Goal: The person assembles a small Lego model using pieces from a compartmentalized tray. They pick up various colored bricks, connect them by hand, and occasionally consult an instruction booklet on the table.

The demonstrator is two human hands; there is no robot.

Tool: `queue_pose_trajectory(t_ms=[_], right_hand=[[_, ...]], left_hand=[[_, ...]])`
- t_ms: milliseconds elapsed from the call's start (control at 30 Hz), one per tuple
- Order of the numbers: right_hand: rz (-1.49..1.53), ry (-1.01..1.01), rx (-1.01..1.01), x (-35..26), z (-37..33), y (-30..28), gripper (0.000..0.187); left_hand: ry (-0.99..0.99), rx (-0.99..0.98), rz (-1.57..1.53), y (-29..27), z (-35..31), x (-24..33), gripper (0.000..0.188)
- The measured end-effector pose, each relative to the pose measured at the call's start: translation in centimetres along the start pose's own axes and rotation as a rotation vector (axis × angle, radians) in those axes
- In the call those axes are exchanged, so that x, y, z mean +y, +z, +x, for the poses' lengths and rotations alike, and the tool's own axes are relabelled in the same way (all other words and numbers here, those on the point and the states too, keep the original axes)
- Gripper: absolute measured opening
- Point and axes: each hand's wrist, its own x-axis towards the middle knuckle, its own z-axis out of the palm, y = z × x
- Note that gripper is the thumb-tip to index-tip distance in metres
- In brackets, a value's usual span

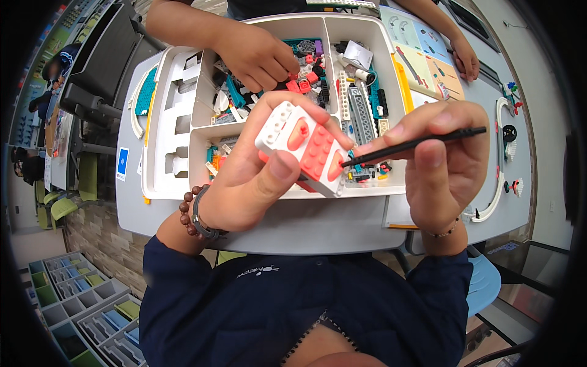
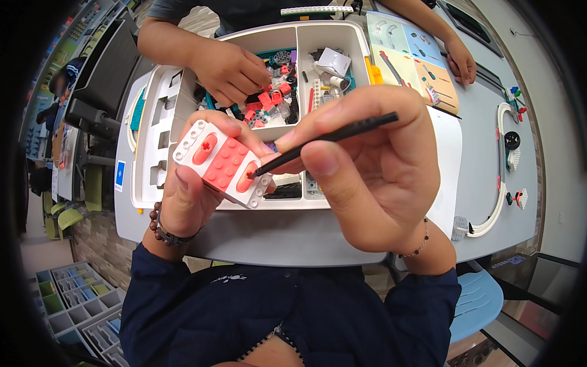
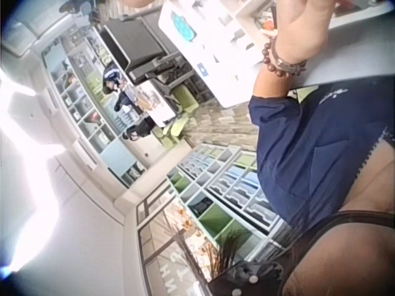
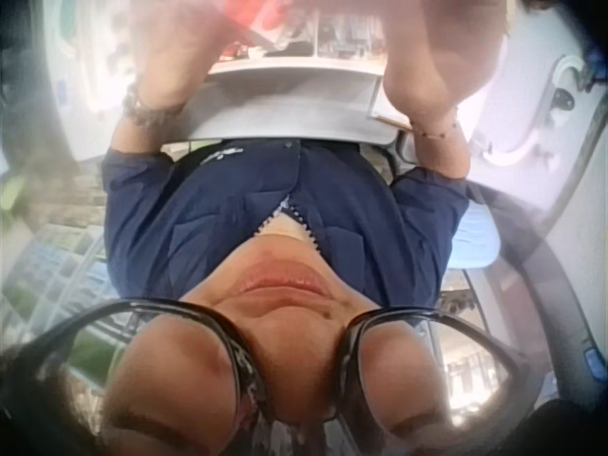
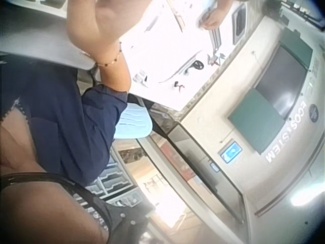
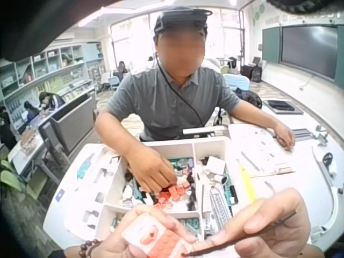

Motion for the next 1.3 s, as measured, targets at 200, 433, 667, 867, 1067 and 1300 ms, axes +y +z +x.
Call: queue_pose_trajectory(t_ms=[200,433,667,867,1067,1300], right_hand=[[-0.01,-0.024,0.009,0.1,0.0,0.2,0.02],[-0.099,-0.04,-0.071,0.1,-0.1,-0.1,0.023],[-0.089,0.089,-0.159,0.4,0.0,-0.2,0.017],[-0.107,-0.05,-0.11,1.7,-0.4,-0.3,0.023],[-0.089,-0.076,-0.045,2.1,-0.6,0.3,0.023],[-0.134,-0.08,-0.054,2.6,-0.4,0.2,0.022]], left_hand=[[0.037,0.005,0.045,0.5,0.1,0.4,0.068],[0.171,0.003,0.197,0.0,0.2,-0.1,0.064],[0.223,-0.03,0.211,0.0,0.1,-0.4,0.063],[0.147,0.009,0.161,0.1,-0.1,-0.2,0.068],[0.154,0.046,0.141,0.4,-0.1,-0.3,0.068],[0.149,0.088,0.158,0.5,0.0,-0.2,0.066]])
